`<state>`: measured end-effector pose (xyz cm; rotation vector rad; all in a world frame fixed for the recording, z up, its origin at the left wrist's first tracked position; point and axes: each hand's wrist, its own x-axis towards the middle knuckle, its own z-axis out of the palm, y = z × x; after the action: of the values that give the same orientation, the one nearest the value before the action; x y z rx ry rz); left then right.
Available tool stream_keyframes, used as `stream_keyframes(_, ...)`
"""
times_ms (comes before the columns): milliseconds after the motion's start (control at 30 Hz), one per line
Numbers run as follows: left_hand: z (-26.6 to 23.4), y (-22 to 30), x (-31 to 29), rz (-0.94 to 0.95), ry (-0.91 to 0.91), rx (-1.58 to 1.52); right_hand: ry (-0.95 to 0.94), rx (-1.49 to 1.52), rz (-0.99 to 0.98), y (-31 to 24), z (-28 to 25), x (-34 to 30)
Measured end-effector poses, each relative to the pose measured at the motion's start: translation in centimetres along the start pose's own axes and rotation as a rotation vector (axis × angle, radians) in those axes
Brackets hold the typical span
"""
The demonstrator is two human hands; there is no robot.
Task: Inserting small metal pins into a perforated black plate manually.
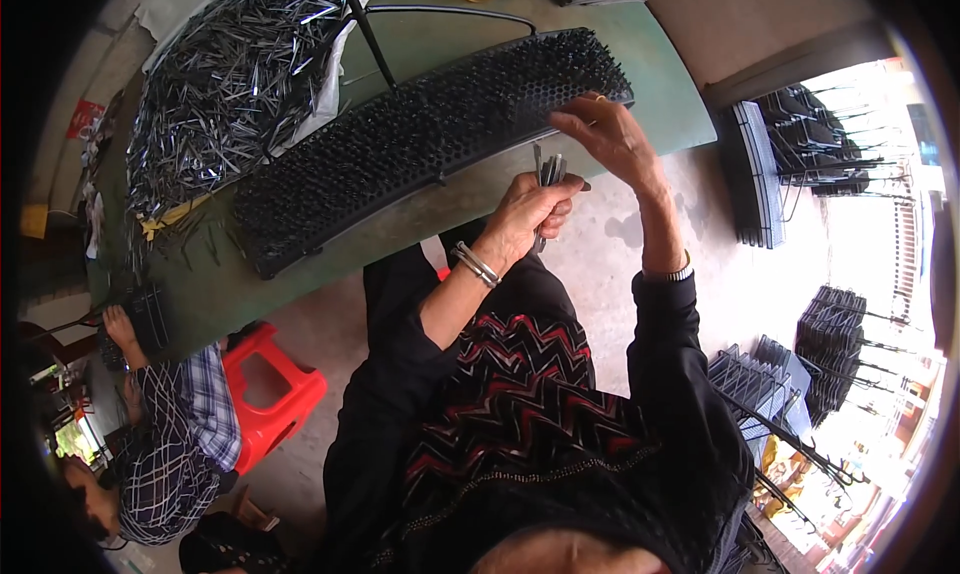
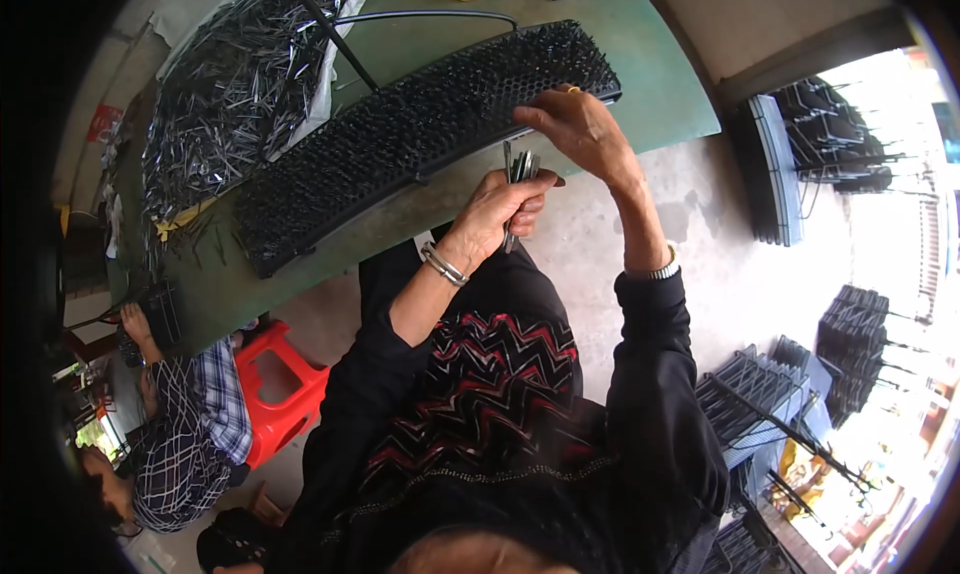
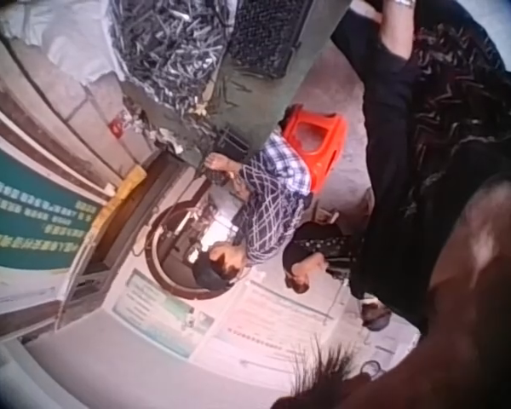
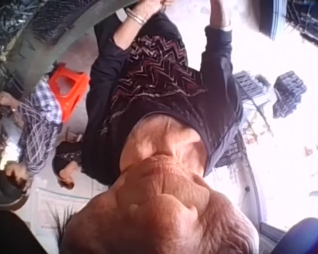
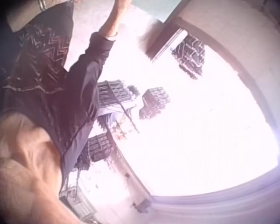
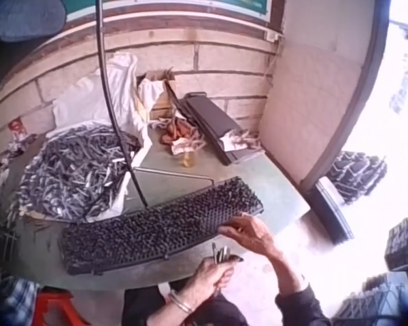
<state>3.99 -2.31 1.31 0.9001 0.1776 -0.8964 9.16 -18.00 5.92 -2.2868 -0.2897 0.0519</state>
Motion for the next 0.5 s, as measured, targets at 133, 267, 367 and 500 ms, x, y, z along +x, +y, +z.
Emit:
stream_keyframes(133, 0.2, -0.5, 0.3, 0.025, -0.019, 0.107, -0.270, 0.142, 0.052, -1.1, 0.3, -1.4)
stream_keyframes(267, 0.1, -0.8, 0.7, 0.023, -0.025, 0.112, -0.177, 0.316, 0.080, 0.1, 0.2, -1.8)
stream_keyframes(367, -0.3, -0.6, 0.7, -0.026, -0.013, 0.045, 0.010, 0.232, 0.140, 0.1, -0.3, -1.2)
stream_keyframes(500, -0.6, -0.9, 1.1, -0.005, 0.023, -0.056, 0.372, 0.407, 0.054, 0.6, -0.7, 0.0)
